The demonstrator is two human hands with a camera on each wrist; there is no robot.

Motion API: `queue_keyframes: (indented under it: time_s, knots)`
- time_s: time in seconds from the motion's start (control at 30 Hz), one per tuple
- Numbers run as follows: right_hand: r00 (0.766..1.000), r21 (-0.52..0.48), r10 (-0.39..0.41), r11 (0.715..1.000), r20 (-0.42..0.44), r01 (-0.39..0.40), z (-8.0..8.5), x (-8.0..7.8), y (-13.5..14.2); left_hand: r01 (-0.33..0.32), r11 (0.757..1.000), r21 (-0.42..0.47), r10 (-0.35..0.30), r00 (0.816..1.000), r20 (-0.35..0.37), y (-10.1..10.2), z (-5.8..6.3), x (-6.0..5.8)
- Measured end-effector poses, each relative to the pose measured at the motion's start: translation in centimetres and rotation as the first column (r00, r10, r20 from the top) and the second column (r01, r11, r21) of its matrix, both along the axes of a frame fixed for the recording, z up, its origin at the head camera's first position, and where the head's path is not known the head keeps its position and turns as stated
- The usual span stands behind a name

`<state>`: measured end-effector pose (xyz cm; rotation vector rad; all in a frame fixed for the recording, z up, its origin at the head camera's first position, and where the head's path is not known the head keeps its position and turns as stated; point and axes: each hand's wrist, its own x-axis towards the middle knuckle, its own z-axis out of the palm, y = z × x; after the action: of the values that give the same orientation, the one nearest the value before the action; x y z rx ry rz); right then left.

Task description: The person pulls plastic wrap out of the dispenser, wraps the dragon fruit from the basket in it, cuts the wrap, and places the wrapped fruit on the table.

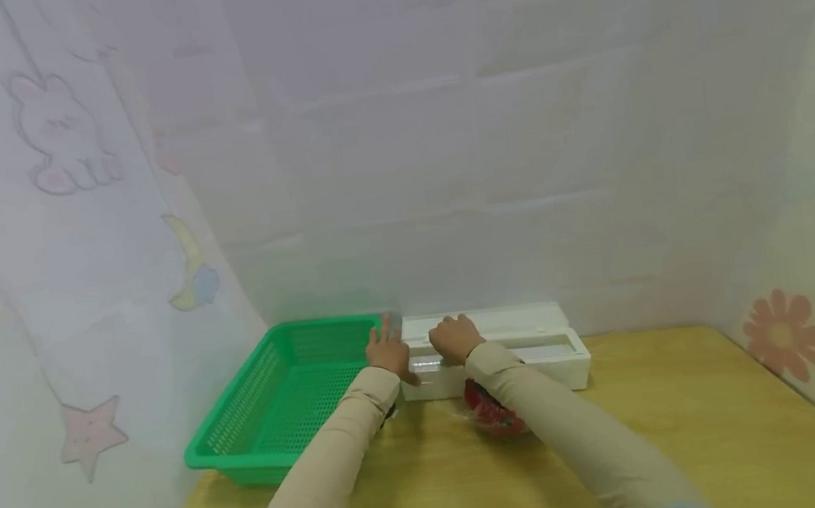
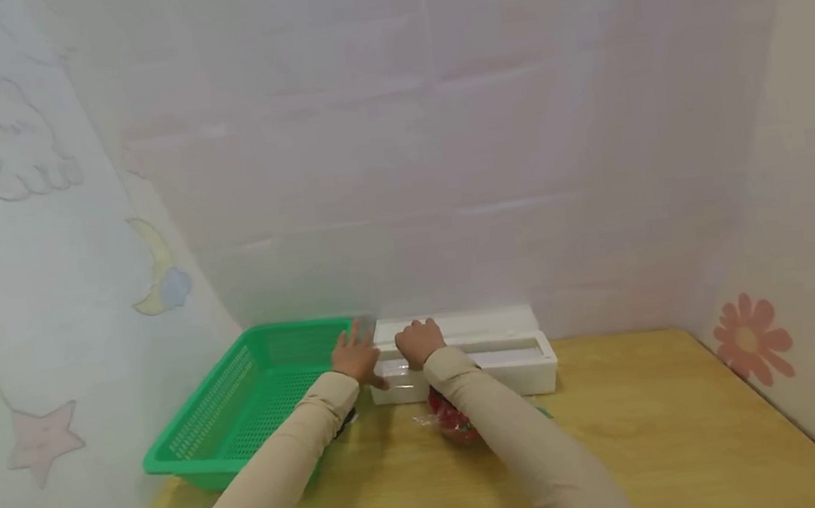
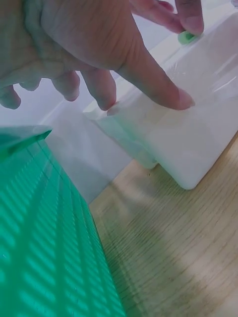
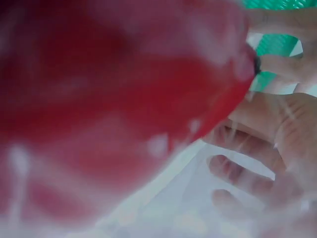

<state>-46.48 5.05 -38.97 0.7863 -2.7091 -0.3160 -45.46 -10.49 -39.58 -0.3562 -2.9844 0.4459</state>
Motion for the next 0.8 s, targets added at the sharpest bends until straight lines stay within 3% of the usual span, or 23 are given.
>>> queue_keyframes:
  time_s: [0.17, 0.3, 0.57, 0.8]
  knots:
    - [0.999, -0.009, 0.023, 1.0, -0.025, -0.024, -1.7, -0.9, 1.3, 0.026, 0.999, 0.033, -0.026, 1.0, 0.008, -0.4, -1.0, -0.2]
    - [0.999, -0.041, 0.044, 0.998, -0.005, -0.044, -2.1, -1.2, 2.2, 0.022, 0.999, 0.046, -0.023, 1.0, 0.007, -0.5, -1.5, -0.3]
    - [0.992, -0.131, 0.057, 0.99, 0.115, -0.042, -1.1, -1.2, 4.4, -0.005, 0.998, 0.055, 0.003, 0.999, 0.044, -0.6, 0.1, 0.4]
    - [0.97, -0.242, 0.119, 0.968, 0.21, -0.066, -0.3, 0.5, 5.6, 0.012, 0.995, 0.096, -0.018, 0.998, 0.063, -0.5, -0.5, 0.2]
